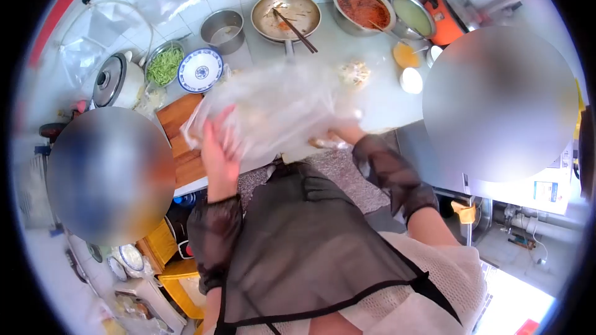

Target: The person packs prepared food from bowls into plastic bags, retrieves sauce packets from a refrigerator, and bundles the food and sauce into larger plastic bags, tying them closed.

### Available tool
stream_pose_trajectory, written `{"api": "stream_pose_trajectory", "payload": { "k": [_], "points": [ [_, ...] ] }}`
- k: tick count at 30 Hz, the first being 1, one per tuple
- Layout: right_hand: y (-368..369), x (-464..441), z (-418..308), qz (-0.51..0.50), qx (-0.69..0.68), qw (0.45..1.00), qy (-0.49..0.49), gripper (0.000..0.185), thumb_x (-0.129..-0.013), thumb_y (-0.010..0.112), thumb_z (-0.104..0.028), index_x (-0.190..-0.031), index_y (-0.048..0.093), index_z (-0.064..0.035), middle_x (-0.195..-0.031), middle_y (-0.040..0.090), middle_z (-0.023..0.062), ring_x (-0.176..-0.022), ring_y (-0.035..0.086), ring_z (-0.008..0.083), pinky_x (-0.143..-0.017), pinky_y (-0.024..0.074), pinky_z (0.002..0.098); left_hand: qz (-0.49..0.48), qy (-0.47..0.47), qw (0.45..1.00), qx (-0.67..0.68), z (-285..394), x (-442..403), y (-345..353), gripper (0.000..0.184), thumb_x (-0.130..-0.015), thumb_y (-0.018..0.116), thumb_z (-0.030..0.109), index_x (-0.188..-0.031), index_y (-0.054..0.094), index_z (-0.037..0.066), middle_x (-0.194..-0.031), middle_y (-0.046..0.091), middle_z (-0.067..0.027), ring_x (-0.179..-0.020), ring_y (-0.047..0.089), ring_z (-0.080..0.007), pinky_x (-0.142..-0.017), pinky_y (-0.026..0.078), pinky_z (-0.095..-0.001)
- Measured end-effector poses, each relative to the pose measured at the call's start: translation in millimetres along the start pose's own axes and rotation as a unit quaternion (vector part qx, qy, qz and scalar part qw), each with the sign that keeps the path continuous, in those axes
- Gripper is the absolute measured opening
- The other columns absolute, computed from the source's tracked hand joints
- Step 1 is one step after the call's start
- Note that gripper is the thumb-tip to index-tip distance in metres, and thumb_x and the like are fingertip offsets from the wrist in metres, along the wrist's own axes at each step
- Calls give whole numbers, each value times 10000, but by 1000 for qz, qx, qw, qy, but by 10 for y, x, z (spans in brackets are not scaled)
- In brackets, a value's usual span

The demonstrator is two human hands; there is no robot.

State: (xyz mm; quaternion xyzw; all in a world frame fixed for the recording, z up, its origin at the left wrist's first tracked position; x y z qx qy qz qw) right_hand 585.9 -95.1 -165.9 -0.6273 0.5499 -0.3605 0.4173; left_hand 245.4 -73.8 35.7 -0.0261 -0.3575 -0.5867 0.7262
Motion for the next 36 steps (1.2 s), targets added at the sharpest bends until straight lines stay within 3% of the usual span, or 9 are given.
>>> {"api": "stream_pose_trajectory", "payload": {
  "k": [3,6,11,14,17,21,25,32,36],
  "points": [
    [-300,-247,-187,-137,-41,989,-50,275,-849,524,-299,-855,616,-40,-815,619,186,-785,582,375,-714,460,454,-119,3,993,18,-463,-425,127,507,-969,316,500,-1183,591,132,-645,361,87,-567,306,-21,-488,293,-162],
    [-534,-290,-135,-188,-43,979,-58,257,-863,539,-270,-843,626,-30,-836,617,199,-772,587,368,-696,456,442,-27,-10,999,36,-859,-534,151,527,-964,316,514,-1169,593,116,-615,290,94,-550,293,-17,-462,261,-165],
    [-753,-232,123,-82,-51,995,-40,242,-850,541,-276,-807,601,-45,-776,612,168,-749,581,373,-682,454,460,-23,-25,997,75,-1750,-692,102,556,-960,307,529,-1132,591,83,-587,270,86,-478,259,-26,-400,198,-178],
    [-775,-235,299,-170,-8,985,13,222,-843,551,-271,-814,613,-59,-792,619,152,-758,594,350,-687,463,445,-41,-15,998,35,-2357,-678,104,580,-967,272,523,-1143,580,64,-544,228,82,-425,214,-35,-364,169,-200],
    [-1792,-596,-805,-46,-103,991,-73,215,-836,565,-280,-826,626,-74,-828,627,141,-791,602,335,-699,470,428,54,-115,988,84,-2693,-556,197,579,-967,280,519,-1139,574,51,-542,241,82,-418,222,-37,-359,165,-206],
    [-835,-1144,-2387,-44,-217,936,-273,357,-818,615,-315,-1054,608,-46,-953,611,192,-909,586,353,-784,468,423,108,-109,980,127,-2817,-561,191,570,-960,289,534,-1071,592,64,-518,300,71,-387,247,-56,-350,186,-214],
    [521,-1287,-3091,-136,-32,965,-223,469,-766,656,-320,-1134,554,-46,-1144,537,236,-931,590,363,-769,475,436,126,-77,979,139,-3086,-684,-107,422,-953,371,446,-1068,545,78,-672,468,41,-498,396,-103,-392,272,-250],
    [825,-1489,-3089,-179,-48,951,-246,146,-662,590,-114,-779,649,-50,-779,638,172,-768,612,371,-654,477,470,24,-42,976,214,-3162,-949,-205,237,-938,427,347,-960,508,125,-800,521,3,-603,469,-160,-431,312,-286],
    [589,-1546,-3112,-176,-153,932,-276,152,-679,585,-116,-781,642,-17,-787,610,228,-763,594,398,-684,464,468,141,-151,966,157,-2860,-742,-145,429,-959,325,456,-907,548,94,-594,365,32,-459,353,-114,-398,251,-272]
  ]
}}
Point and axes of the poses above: each hand's wrist, its own x-axis away from the middle knuckle, its own y-axis out of the palm, z = x × y, the point moved 9 cm from there along -x, towards the middle knuckle
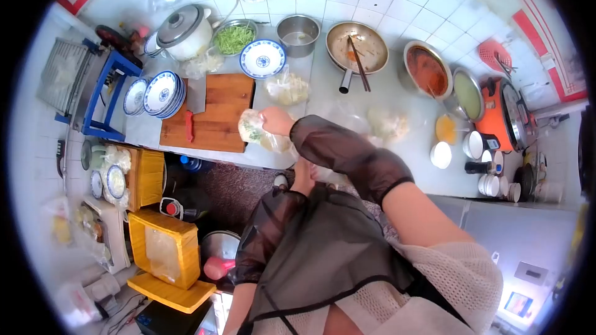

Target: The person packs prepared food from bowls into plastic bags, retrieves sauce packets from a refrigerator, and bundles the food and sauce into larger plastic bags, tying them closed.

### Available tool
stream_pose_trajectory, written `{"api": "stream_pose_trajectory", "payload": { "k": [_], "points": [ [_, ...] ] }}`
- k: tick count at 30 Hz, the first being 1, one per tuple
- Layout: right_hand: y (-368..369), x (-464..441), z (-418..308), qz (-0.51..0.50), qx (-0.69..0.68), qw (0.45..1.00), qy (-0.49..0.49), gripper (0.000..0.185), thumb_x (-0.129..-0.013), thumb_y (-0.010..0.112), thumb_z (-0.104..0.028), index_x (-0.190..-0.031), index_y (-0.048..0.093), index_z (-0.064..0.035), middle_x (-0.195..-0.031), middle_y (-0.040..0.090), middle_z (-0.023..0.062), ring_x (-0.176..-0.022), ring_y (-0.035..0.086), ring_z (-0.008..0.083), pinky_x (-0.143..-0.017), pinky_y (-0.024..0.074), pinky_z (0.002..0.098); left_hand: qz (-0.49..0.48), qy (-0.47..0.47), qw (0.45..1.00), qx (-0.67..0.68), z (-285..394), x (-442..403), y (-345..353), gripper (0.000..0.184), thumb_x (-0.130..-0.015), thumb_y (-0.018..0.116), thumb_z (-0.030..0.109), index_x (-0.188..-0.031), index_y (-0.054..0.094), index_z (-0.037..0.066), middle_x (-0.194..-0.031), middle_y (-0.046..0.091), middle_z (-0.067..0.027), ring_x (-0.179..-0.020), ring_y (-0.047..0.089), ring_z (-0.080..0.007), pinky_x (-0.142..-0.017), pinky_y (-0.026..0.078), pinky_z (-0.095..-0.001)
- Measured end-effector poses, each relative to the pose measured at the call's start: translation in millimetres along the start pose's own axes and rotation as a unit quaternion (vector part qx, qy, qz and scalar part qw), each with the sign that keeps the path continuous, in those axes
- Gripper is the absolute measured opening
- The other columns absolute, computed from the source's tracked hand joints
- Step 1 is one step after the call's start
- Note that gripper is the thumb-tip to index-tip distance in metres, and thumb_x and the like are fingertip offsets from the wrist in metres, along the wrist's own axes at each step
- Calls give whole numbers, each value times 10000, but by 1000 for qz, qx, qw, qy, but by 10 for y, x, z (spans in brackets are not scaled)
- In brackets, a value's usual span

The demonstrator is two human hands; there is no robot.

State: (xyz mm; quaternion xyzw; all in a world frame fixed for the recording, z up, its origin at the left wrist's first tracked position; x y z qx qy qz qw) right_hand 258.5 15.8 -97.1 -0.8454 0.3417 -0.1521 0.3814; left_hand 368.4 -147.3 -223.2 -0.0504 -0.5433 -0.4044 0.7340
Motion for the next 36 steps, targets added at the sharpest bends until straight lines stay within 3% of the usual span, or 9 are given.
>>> {"api": "stream_pose_trajectory", "payload": {
  "k": [5,9,13,15,20,24,28,30,36],
  "points": [
    [-1211,344,-558,28,-246,969,-18,158,-711,604,-43,-632,468,-44,-597,536,31,-565,548,127,-497,390,314,-69,-61,995,33,-109,-43,12,705,-915,247,624,-1149,592,56,-557,200,54,-434,189,-98,-390,170,-248],
    [-2371,855,-1086,65,-336,939,-19,271,-696,625,9,-585,387,-62,-582,387,-63,-580,394,12,-509,359,225,-55,-63,996,31,36,-4,114,787,-891,171,675,-1136,599,62,-596,187,49,-457,187,-96,-394,163,-247],
    [-2254,1258,-670,75,-391,917,-18,326,-714,624,1,-582,336,-73,-583,353,-62,-578,359,15,-513,335,211,-96,-53,993,53,177,78,235,636,-956,254,546,-1176,543,24,-586,290,45,-455,250,-84,-391,235,-236],
    [-1974,1314,-368,54,-382,922,-35,268,-711,615,-4,-589,383,-63,-584,426,-17,-563,446,69,-528,378,291,-52,90,994,25,375,15,140,566,-942,360,516,-1226,507,49,-865,587,-22,-630,533,-97,-425,359,-233],
    [-968,1275,498,43,-158,986,17,134,-688,572,-47,-613,462,-32,-562,481,120,-521,488,229,-547,397,386,19,178,965,191,531,162,-129,413,-966,417,353,-1252,492,64,-740,433,-3,-576,405,-93,-461,370,-246],
    [-761,1345,730,93,17,995,18,27,-656,533,-64,-661,548,-42,-613,508,225,-554,480,379,-538,398,420,92,196,975,49,616,354,-379,487,-977,349,455,-1228,562,96,-571,325,47,-446,336,-64,-403,295,-235],
    [-1263,1266,782,138,7,985,108,129,-714,520,-51,-594,512,-4,-602,560,197,-553,540,333,-534,439,393,79,203,975,-43,468,464,-127,539,-958,372,496,-1272,524,84,-582,339,35,-438,345,-68,-396,298,-237],
    [-1243,1286,1015,35,-269,926,264,136,-687,566,-20,-579,485,-26,-558,540,103,-488,544,227,-483,448,351,74,157,983,-63,310,448,-53,548,-960,377,486,-1300,492,71,-579,350,27,-435,371,-85,-398,316,-248],
    [-1214,1389,1160,102,-427,833,336,116,-650,609,14,-643,500,-26,-596,520,65,-463,546,170,-441,448,319,89,248,964,-42,486,517,-79,544,-958,397,474,-1292,488,55,-560,368,8,-434,406,-118,-405,348,-274]
  ]
}}
Point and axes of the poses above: each hand's wrist, its own x-axis away from the middle knuckle, its own y-axis out of the palm, z = x × y, the point moved 9 cm from there along -x, towards the middle knuckle
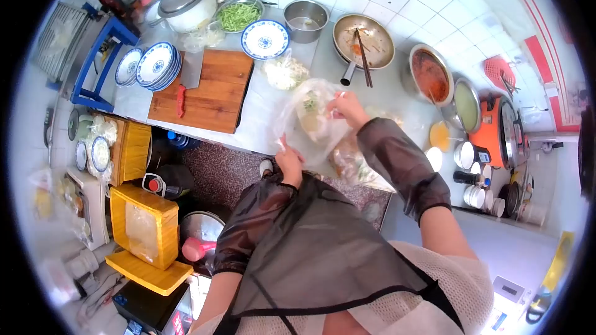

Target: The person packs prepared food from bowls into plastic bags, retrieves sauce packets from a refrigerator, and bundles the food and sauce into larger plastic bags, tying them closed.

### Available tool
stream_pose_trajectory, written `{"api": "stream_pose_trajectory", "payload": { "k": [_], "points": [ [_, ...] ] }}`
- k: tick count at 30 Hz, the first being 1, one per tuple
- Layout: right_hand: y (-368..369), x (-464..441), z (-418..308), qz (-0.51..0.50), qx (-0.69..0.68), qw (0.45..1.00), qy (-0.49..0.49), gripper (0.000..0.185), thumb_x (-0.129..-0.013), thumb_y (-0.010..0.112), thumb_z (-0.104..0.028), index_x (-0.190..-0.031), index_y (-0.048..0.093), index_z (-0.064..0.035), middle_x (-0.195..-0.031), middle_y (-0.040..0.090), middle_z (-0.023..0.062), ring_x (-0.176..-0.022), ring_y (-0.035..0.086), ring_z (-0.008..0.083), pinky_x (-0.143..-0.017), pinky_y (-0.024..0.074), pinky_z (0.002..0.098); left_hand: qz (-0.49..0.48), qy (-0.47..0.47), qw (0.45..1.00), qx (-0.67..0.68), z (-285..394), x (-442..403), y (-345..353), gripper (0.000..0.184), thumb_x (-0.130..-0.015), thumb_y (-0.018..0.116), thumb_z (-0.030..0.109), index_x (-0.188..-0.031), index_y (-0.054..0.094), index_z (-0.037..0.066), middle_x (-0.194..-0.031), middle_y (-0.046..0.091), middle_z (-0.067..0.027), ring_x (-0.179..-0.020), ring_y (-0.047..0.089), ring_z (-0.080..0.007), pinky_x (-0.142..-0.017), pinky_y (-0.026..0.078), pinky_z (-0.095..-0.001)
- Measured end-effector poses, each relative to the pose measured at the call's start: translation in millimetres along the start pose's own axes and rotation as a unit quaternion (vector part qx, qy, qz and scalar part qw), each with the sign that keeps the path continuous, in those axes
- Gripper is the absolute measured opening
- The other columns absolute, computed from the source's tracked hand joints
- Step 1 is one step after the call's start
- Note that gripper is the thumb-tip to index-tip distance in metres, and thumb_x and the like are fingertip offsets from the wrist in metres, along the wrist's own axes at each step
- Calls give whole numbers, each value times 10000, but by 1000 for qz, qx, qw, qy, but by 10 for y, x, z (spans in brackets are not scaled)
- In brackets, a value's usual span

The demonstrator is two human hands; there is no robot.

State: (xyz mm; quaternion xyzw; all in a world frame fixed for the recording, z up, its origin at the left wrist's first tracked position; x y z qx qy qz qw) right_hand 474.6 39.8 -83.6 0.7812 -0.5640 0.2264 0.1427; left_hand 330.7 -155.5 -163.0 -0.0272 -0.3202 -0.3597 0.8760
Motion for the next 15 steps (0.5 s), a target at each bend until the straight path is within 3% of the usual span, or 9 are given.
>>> {"api": "stream_pose_trajectory", "payload": {
  "k": [4,6,7,9,10,12,13,15],
  "points": [
    [-10,-210,329,20,36,999,29,98,-643,628,-18,-702,550,-33,-633,513,40,-556,593,177,-481,459,330,24,15,998,53,194,-47,12,482,-964,416,430,-1234,537,49,-556,398,-3,-446,438,-128,-437,381,-279],
    [-34,-431,497,17,264,963,43,137,-655,618,-26,-786,604,13,-699,580,84,-605,603,181,-510,479,368,28,14,998,49,168,-241,33,462,-964,421,417,-1216,550,52,-558,414,-7,-457,454,-129,-456,391,-277],
    [-22,-512,564,18,262,964,46,137,-655,618,-26,-786,604,13,-699,580,84,-605,603,181,-510,479,368,28,15,998,46,147,-316,31,443,-965,425,405,-1199,563,55,-561,431,-11,-469,470,-131,-476,400,-275],
    [127,-563,446,-13,497,866,-51,233,-704,648,-102,-901,622,20,-766,631,123,-663,617,189,-549,487,359,4,7,999,36,228,-274,115,436,-963,431,404,-1195,570,62,-564,442,-11,-480,481,-130,-482,394,-272],
    [52,-511,445,-9,496,867,-46,233,-704,648,-102,-901,622,20,-766,631,123,-663,617,189,-549,487,359,-17,1,1000,26,289,-232,165,430,-961,437,404,-1191,576,69,-566,453,-11,-491,492,-129,-487,388,-269],
    [116,-17,-140,-11,442,861,-251,308,-763,662,-196,-1009,606,-21,-804,654,130,-713,638,232,-611,496,343,-21,-25,999,-7,368,-102,153,422,-961,442,395,-1192,576,69,-567,450,-8,-495,492,-126,-482,377,-268],
    [-42,210,-333,-6,445,861,-246,308,-763,662,-196,-1009,606,-21,-804,654,130,-713,638,232,-611,496,343,-22,-48,998,-35,333,-66,167,414,-960,447,387,-1193,577,70,-568,448,-4,-498,493,-123,-476,365,-266],
    [-541,640,-527,53,355,919,-164,398,-761,667,-286,-1085,584,-72,-869,662,150,-821,635,315,-723,497,387,-25,-46,999,-11,228,-86,131,406,-958,456,379,-1197,576,73,-576,449,-3,-500,492,-121,-470,355,-263]
  ]
}}
Point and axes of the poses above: each hand's wrist, its own x-axis away from the middle knuckle, its own y-axis out of the palm, z = x × y, the point moved 9 cm from there along -x, towards the middle knuckle
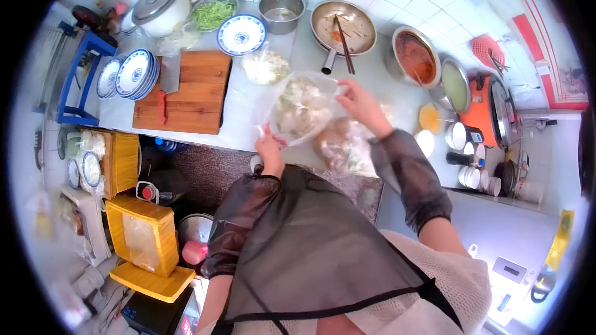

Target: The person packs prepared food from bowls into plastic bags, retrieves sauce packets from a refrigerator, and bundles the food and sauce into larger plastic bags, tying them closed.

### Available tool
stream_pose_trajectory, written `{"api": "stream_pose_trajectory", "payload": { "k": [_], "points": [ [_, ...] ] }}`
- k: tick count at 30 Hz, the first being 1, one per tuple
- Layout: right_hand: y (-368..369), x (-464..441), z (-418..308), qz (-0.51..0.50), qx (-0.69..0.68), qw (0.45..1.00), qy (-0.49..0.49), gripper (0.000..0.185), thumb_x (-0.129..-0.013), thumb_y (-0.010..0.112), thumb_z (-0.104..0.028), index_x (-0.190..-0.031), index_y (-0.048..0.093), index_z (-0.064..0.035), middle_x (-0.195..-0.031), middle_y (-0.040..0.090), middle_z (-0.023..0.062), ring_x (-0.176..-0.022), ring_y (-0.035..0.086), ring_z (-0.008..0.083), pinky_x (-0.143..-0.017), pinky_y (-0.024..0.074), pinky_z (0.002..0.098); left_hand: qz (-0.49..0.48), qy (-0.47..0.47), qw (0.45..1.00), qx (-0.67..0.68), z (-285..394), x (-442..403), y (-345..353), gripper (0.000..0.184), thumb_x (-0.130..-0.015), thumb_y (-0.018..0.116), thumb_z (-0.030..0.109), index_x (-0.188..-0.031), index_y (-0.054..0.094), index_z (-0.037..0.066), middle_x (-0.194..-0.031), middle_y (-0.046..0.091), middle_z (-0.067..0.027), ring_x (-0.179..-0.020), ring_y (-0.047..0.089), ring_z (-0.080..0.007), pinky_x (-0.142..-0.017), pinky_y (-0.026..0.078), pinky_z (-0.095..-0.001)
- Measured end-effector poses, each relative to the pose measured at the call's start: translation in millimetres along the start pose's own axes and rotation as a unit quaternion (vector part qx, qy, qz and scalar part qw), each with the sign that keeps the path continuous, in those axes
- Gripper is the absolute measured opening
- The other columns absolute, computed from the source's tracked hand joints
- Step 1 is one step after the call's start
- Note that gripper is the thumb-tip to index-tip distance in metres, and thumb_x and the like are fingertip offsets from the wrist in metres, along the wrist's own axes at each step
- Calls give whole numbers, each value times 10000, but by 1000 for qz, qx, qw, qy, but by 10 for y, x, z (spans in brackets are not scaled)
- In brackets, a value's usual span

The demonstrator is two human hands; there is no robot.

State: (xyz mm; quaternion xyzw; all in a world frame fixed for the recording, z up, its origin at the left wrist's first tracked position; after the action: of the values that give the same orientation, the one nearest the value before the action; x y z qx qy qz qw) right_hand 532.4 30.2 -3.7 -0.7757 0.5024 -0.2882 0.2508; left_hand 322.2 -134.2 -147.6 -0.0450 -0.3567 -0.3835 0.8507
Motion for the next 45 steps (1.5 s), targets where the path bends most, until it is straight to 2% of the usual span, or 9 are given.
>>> {"api": "stream_pose_trajectory", "payload": {
  "k": [10,12,19,24,29,34,40,43,45],
  "points": [
    [1366,-505,339,141,290,946,-40,195,-781,595,-213,-917,598,-74,-752,604,123,-829,606,279,-697,487,421,-47,-40,985,-159,-561,-265,12,285,-859,600,280,-803,533,8,-553,461,-42,-437,476,-150,-377,351,-290],
    [1254,-718,375,104,124,981,-110,117,-714,609,-110,-719,537,-17,-605,571,150,-642,629,299,-595,513,411,-123,-193,955,-191,-1040,-350,18,245,-841,562,208,-751,483,-6,-507,455,-78,-396,478,-198,-352,351,-326],
    [780,-723,-173,-30,-85,995,-33,10,-665,525,-39,-666,535,-36,-531,561,151,-388,539,298,-459,451,398,-48,-84,993,-61,-700,-709,345,266,-928,480,252,-809,530,20,-502,416,-42,-391,400,-162,-352,295,-303],
    [746,-607,259,36,37,998,-18,78,-669,562,-55,-742,541,-39,-663,603,146,-648,603,331,-627,487,408,10,136,989,64,-103,-995,193,200,-967,402,198,-925,481,19,-525,418,-31,-401,442,-160,-357,334,-313],
    [722,-82,445,78,142,982,-96,168,-719,558,-77,-884,580,-59,-798,609,157,-816,599,337,-725,474,431,-38,130,988,-72,18,-856,80,199,-951,410,136,-1082,459,-5,-550,453,-42,-430,495,-148,-370,383,-290],
    [-21,889,1150,-21,231,968,98,422,-747,638,-169,-1151,532,-103,-1030,554,174,-912,574,346,-757,468,436,-83,104,986,-97,187,-603,163,249,-928,446,90,-1137,473,-42,-568,487,-60,-429,501,-147,-395,407,-265],
    [610,1310,1134,8,226,974,-17,532,-705,728,-332,-1119,490,-96,-1020,490,156,-878,530,394,-741,465,452,99,421,833,-345,879,-474,26,273,-843,643,142,-995,485,-21,-729,524,-61,-570,507,-127,-502,436,-267],
    [762,1217,1137,-15,273,960,-53,526,-707,722,-352,-1107,504,-89,-1058,478,174,-886,539,387,-727,468,438,12,201,979,16,693,-513,40,239,-852,639,152,-942,482,-5,-711,504,-51,-524,468,-121,-470,398,-259],
    [732,1198,1003,22,219,972,-75,511,-716,706,-370,-1101,512,-97,-1028,509,174,-860,556,379,-698,469,433,7,175,984,31,654,-543,-13,240,-852,640,155,-946,482,1,-694,495,-38,-511,453,-113,-461,385,-256]
  ]
}}
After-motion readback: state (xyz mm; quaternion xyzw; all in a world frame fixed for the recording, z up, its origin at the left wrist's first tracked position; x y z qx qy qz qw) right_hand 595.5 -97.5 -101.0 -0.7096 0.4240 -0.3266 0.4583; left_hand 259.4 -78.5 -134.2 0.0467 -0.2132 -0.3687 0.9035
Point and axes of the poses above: each hand's wrist, its own x-axis away from the middle knuckle, its own y-axis out of the palm, z = x × y, the point moved 9 cm from there along -x, towards the middle knuckle
